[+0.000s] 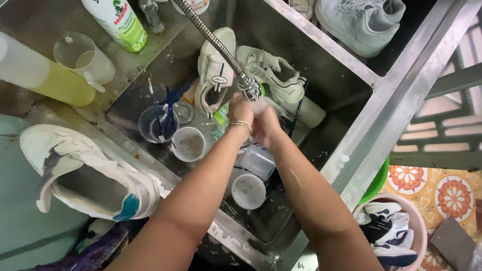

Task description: Cleaning a pair of white sneakers in a sink using soap, a brush, and water.

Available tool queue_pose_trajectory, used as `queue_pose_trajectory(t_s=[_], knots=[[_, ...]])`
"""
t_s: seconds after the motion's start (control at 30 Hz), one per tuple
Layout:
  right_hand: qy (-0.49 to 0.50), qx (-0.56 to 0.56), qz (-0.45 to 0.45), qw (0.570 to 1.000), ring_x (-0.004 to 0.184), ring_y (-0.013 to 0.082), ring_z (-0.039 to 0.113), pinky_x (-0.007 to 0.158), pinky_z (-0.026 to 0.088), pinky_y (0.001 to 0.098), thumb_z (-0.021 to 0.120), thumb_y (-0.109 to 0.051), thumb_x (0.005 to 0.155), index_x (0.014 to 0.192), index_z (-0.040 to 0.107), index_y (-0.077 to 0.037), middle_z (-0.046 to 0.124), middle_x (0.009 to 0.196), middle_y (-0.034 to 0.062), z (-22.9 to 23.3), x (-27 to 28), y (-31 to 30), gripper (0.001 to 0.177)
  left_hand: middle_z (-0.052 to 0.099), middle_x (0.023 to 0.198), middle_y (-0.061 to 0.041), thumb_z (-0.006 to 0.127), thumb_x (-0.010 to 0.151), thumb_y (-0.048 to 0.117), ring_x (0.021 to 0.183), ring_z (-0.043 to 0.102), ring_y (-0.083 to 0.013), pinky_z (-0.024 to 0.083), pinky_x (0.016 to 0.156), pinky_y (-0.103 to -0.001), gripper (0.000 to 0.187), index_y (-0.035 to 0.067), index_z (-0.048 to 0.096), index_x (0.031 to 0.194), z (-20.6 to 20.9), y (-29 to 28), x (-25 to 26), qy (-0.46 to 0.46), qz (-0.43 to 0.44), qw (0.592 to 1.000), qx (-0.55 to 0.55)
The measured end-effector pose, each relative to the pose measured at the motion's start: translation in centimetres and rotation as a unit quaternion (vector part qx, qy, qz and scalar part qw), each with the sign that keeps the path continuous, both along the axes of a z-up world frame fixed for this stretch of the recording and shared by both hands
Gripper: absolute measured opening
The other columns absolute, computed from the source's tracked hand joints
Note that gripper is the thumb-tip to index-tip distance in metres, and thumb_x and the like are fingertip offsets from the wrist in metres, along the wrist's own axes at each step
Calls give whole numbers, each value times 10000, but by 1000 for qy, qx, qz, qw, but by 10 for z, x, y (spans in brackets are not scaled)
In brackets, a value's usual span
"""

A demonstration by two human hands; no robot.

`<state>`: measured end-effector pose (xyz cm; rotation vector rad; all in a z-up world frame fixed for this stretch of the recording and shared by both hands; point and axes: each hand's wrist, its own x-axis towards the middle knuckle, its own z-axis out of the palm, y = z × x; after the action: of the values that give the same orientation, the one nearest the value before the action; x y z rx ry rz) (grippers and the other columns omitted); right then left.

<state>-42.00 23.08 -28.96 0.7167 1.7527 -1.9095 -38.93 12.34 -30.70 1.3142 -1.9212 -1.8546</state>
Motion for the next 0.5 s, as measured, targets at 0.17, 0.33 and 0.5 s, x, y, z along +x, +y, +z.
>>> queue_pose_trajectory(t_s=[0.17, 0.33, 0.5], knots=[[-49, -189, -112, 974, 1225, 467, 905, 1111, 667, 663, 872, -515, 1129, 1576, 813, -172, 907, 1344, 220, -13, -5, -2, 566, 678, 1539, -271, 830, 1100, 592, 1528, 631, -565, 560, 1224, -806, 846, 41, 537, 1671, 69, 3, 18, 17, -146, 942, -303], [-26, -292, -81, 953, 1100, 388, 898, 1022, 757, 584, 739, -563, 1167, 1663, 741, -113, 872, 1233, 203, 86, -4, 7, 669, 762, 1610, -172, 682, 1130, 459, 1587, 667, -459, 526, 1362, -623, 524, 125, 648, 1533, -13, -4, 0, -48, -275, 959, -54], [-17, -338, -150, 929, 866, 358, 847, 905, 773, 528, 658, -578, 1131, 1407, 866, -23, 853, 1047, 224, 62, -26, 25, 654, 915, 1105, -302, 641, 1092, 101, 1197, 907, -517, 741, 1022, -647, 187, 8, 803, 1091, -73, 10, 26, -50, -426, 857, -284]])
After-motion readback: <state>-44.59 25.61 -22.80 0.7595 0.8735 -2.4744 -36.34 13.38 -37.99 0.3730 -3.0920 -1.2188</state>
